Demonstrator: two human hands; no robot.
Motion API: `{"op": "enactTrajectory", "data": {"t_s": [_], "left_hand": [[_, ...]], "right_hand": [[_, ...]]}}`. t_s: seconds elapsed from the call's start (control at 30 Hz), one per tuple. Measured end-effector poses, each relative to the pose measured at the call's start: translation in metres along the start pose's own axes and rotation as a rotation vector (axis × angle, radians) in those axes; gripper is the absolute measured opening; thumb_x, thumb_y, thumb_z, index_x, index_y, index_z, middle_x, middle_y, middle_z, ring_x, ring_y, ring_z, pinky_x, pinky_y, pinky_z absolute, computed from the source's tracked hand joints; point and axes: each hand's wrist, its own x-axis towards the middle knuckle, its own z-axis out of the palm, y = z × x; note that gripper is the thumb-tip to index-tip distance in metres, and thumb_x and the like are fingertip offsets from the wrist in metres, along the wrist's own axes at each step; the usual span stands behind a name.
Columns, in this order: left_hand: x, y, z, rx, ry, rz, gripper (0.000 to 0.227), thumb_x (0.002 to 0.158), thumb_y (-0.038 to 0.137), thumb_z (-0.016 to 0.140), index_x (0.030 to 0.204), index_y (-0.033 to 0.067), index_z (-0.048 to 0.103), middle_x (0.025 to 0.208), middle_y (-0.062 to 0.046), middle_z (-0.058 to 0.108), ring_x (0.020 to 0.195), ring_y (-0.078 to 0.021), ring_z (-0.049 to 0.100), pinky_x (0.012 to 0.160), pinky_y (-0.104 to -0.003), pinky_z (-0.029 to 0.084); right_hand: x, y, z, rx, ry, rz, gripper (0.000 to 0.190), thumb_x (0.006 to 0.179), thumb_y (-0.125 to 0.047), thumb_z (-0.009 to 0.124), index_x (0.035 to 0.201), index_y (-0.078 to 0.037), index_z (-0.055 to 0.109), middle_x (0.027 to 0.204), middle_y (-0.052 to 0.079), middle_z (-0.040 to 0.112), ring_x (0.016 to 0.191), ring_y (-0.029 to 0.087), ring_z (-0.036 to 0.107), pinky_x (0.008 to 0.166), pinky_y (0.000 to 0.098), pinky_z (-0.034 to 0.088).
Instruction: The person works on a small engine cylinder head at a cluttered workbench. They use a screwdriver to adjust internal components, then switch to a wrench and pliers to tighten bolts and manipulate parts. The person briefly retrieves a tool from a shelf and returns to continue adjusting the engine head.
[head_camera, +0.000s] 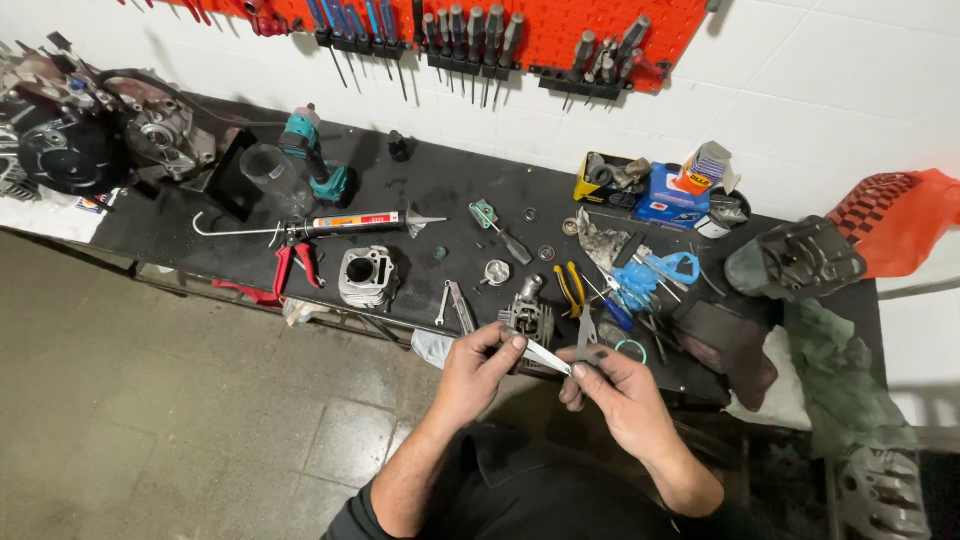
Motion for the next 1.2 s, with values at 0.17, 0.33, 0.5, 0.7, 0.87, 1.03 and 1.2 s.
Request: {"op": "enactTrajectory", "data": {"t_s": [0.17, 0.33, 0.5, 0.7, 0.87, 1.03, 1.2], "left_hand": [[0.005, 0.0, -0.003, 0.028, -0.012, -0.024, 0.022, 0.1, 0.021, 0.066, 0.088, 0.0029, 0.07, 0.069, 0.005, 0.062, 0.069, -0.0033, 0.052, 0.062, -0.025, 0.046], [0.009, 0.0, -0.005, 0.029, -0.021, -0.034, 0.022, 0.1, 0.022, 0.066, 0.089, 0.0032, 0.07, 0.069, 0.004, 0.061, 0.068, -0.0036, 0.051, 0.06, -0.025, 0.044], [0.012, -0.001, -0.007, 0.004, -0.026, -0.05, 0.023, 0.1, 0.022, 0.066, 0.088, 0.0033, 0.07, 0.07, 0.004, 0.062, 0.068, -0.0037, 0.053, 0.061, -0.025, 0.045], [0.017, -0.001, -0.01, -0.012, -0.031, -0.082, 0.023, 0.1, 0.023, 0.065, 0.088, 0.0034, 0.071, 0.07, 0.004, 0.063, 0.067, -0.0042, 0.054, 0.061, -0.025, 0.046], [0.022, -0.009, -0.014, -0.007, -0.038, -0.073, 0.027, 0.101, 0.022, 0.066, 0.084, 0.0025, 0.07, 0.069, 0.003, 0.062, 0.068, -0.0048, 0.054, 0.062, -0.025, 0.045], [0.026, -0.009, -0.018, -0.051, -0.057, -0.079, 0.026, 0.101, 0.022, 0.065, 0.084, 0.0023, 0.069, 0.07, 0.003, 0.064, 0.069, -0.0042, 0.056, 0.064, -0.024, 0.047], [0.031, -0.009, -0.024, -0.137, -0.065, -0.089, 0.017, 0.1, 0.018, 0.065, 0.093, 0.0028, 0.069, 0.073, 0.003, 0.063, 0.069, -0.0048, 0.056, 0.064, -0.025, 0.047]], "right_hand": [[0.004, 0.0, 0.0, 0.017, -0.007, -0.004, 0.029, 0.102, -0.009, 0.056, 0.124, 0.004, 0.069, 0.079, 0.007, 0.07, 0.071, 0.013, 0.065, 0.066, 0.0279, 0.055], [0.008, 0.001, 0.0, -0.016, -0.014, -0.002, 0.03, 0.101, -0.011, 0.057, 0.125, 0.004, 0.069, 0.08, 0.007, 0.071, 0.072, 0.013, 0.066, 0.067, 0.0281, 0.055], [0.01, -0.005, 0.001, -0.023, -0.023, 0.026, 0.033, 0.1, -0.011, 0.058, 0.129, 0.004, 0.067, 0.08, 0.007, 0.07, 0.072, 0.013, 0.065, 0.068, 0.0279, 0.055], [0.012, -0.015, 0.006, -0.064, -0.042, 0.043, 0.036, 0.1, -0.009, 0.055, 0.133, 0.004, 0.064, 0.081, 0.007, 0.07, 0.072, 0.012, 0.064, 0.07, 0.0272, 0.054], [0.016, -0.014, 0.007, -0.071, -0.031, 0.058, 0.037, 0.1, -0.009, 0.055, 0.133, 0.004, 0.065, 0.079, 0.007, 0.07, 0.071, 0.012, 0.063, 0.069, 0.0274, 0.054], [0.021, -0.02, 0.012, -0.067, -0.034, 0.074, 0.036, 0.1, -0.008, 0.055, 0.133, 0.004, 0.065, 0.079, 0.007, 0.07, 0.071, 0.012, 0.063, 0.069, 0.0273, 0.053], [0.026, -0.014, 0.014, -0.037, -0.031, 0.097, 0.037, 0.1, -0.007, 0.055, 0.135, 0.004, 0.063, 0.08, 0.007, 0.07, 0.072, 0.012, 0.062, 0.07, 0.0275, 0.053]]}}
